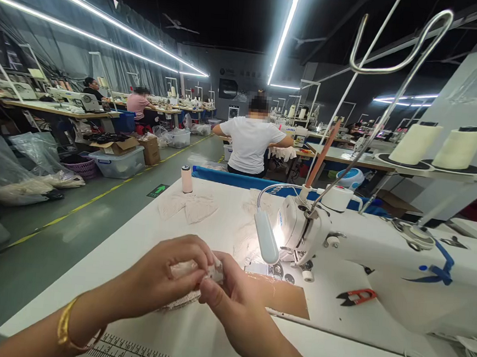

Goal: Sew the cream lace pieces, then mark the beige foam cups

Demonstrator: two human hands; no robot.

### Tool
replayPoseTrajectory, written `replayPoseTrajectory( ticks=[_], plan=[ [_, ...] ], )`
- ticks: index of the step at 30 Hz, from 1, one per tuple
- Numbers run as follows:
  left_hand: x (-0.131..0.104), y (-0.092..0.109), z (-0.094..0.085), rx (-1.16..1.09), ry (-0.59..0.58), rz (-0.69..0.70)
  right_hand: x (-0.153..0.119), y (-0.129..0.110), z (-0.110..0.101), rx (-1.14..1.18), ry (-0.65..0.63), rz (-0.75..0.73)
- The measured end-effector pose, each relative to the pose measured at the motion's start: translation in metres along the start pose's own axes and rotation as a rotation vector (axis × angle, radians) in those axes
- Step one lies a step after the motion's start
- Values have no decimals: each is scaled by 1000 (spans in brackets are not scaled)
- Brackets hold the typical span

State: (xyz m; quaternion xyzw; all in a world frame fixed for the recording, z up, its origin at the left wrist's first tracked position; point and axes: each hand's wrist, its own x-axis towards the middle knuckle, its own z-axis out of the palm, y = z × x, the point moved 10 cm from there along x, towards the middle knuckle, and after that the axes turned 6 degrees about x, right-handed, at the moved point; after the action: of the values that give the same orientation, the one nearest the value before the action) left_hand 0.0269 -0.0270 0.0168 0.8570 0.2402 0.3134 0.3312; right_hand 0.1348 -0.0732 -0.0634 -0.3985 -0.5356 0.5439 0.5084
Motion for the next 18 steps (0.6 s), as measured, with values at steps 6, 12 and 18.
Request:
replayPoseTrajectory(
  ticks=[6, 12, 18],
  plan=[
    [16, -33, 61, -234, -303, -210, -40, -5, -36, -10, 174, 135],
    [14, -31, 110, -472, -693, -323, -80, -22, -84, -115, 364, 127],
    [-1, 15, 121, -479, -800, -277, -124, -53, -110, -221, 439, -99]
  ],
)
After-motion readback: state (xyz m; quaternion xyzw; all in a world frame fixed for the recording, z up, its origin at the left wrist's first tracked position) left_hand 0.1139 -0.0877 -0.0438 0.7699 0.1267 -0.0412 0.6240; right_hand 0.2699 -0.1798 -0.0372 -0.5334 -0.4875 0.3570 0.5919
